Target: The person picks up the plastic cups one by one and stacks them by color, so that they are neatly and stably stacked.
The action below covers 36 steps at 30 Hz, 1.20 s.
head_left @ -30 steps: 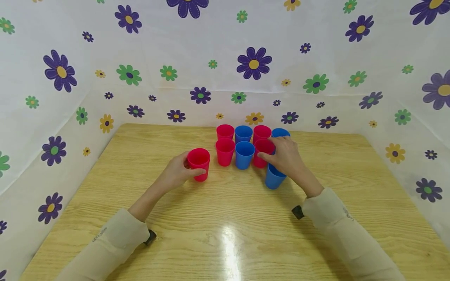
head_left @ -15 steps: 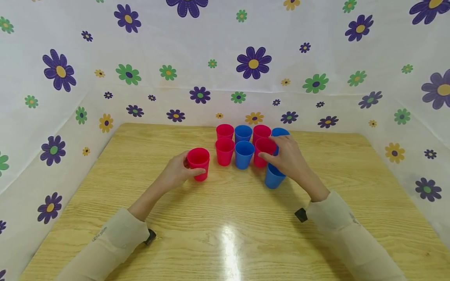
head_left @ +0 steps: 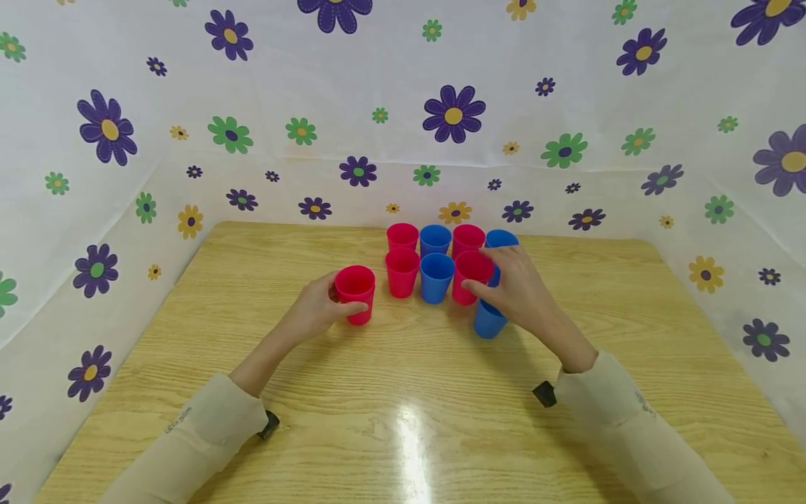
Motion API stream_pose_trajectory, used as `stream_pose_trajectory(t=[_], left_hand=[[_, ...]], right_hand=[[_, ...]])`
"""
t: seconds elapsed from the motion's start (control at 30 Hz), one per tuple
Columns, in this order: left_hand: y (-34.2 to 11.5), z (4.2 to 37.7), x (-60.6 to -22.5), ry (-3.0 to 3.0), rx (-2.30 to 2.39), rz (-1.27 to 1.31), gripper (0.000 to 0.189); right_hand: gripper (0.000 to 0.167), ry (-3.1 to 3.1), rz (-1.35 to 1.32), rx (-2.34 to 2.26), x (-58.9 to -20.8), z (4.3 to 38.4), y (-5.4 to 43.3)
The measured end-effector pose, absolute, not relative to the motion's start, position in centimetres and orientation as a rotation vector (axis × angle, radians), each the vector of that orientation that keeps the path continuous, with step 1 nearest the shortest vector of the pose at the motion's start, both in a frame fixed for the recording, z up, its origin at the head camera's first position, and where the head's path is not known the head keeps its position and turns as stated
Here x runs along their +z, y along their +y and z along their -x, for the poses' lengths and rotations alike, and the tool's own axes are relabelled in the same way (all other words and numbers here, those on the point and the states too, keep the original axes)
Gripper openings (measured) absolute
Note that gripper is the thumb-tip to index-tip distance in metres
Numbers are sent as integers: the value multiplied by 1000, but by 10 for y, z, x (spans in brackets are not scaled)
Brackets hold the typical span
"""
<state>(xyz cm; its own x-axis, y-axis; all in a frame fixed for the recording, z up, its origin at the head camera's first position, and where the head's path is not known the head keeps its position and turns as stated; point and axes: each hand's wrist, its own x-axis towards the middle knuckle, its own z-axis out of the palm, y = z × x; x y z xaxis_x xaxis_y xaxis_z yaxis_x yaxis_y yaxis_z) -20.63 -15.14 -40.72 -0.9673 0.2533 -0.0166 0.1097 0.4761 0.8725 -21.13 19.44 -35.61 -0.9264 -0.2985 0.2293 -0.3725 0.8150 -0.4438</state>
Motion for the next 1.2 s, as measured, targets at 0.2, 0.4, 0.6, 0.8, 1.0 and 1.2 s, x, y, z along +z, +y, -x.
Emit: stream_pose_trajectory(t=[0.2,0.4,0.6,0.8,1.0,1.2], left_hand=[[-151,205,-405,2568,1509,-311,61],[-151,207,-406,2583,1490,-313,60],[-151,207,-408,2584,1486,-308,61],[-152,207,-407,2575,1497,-312,60],[-153,207,-407,2588,1482,-313,60],[-151,207,-405,2588,1469,-296,60]], right_hand=[[67,-2778,-590,781,-355,203,193],[63,-2685,-698,841,-355,194,188],[63,-2668,-765,867,-359,183,181],[63,-2671,-786,867,-361,175,175],[65,-2651,-810,938,-363,170,167],[66,-2616,-864,1045,-362,169,156]])
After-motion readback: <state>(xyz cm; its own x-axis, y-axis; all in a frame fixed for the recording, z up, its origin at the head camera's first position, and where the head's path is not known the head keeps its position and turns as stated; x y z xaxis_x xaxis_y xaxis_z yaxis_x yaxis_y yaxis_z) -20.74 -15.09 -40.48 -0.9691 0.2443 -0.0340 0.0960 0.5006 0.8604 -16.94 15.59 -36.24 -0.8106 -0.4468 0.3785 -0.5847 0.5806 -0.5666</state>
